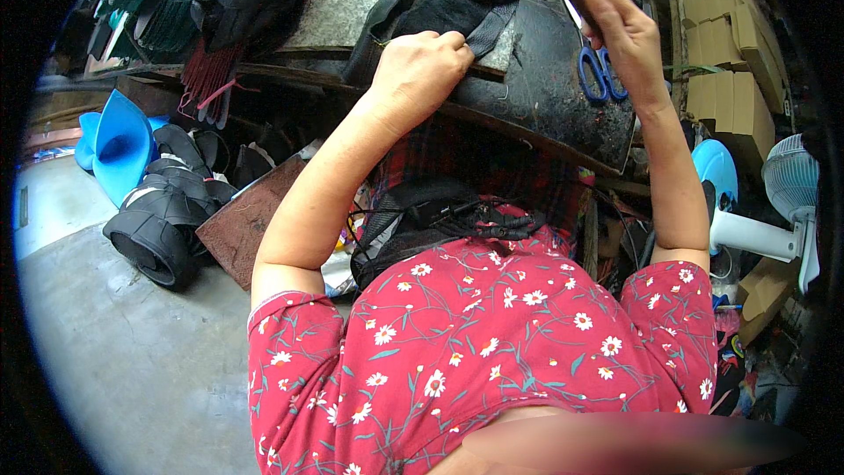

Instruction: The person repeatedly hammers a black shoe upper against a workbench, then uses shears to trim the edges. They inspect the shoe by turning it over and checking the interior, repeating the hammering and trimming cycle on multiple shoe uppers.

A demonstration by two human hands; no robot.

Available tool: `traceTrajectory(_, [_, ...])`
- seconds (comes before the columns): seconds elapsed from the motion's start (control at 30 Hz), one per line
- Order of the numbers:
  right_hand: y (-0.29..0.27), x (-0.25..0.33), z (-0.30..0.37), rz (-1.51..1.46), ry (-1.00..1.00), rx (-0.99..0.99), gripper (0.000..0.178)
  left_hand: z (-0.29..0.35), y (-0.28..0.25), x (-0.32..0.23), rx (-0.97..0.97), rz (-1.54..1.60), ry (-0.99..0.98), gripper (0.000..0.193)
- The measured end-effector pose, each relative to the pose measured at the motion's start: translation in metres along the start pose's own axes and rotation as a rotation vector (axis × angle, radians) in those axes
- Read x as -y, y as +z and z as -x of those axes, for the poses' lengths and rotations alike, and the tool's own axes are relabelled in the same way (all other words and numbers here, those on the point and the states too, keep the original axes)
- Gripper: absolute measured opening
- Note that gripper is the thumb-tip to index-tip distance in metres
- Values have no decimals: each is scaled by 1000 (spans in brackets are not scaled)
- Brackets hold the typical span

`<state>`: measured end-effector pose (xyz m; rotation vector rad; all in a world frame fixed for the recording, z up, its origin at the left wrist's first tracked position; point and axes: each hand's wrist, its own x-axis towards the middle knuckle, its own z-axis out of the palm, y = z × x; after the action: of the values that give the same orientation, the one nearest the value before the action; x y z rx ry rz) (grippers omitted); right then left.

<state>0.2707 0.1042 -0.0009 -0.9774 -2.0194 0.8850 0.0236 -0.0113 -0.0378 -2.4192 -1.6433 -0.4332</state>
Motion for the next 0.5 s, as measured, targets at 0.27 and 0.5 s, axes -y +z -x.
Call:
traceTrajectory(0.27, [10,5,6,505,-25,160,35,-4,8,2,-96,18,-31,13])
traceTrajectory(0.5, [17,-2,3,684,-14,213,36,-20,10,5,-157,-56,-123,11])
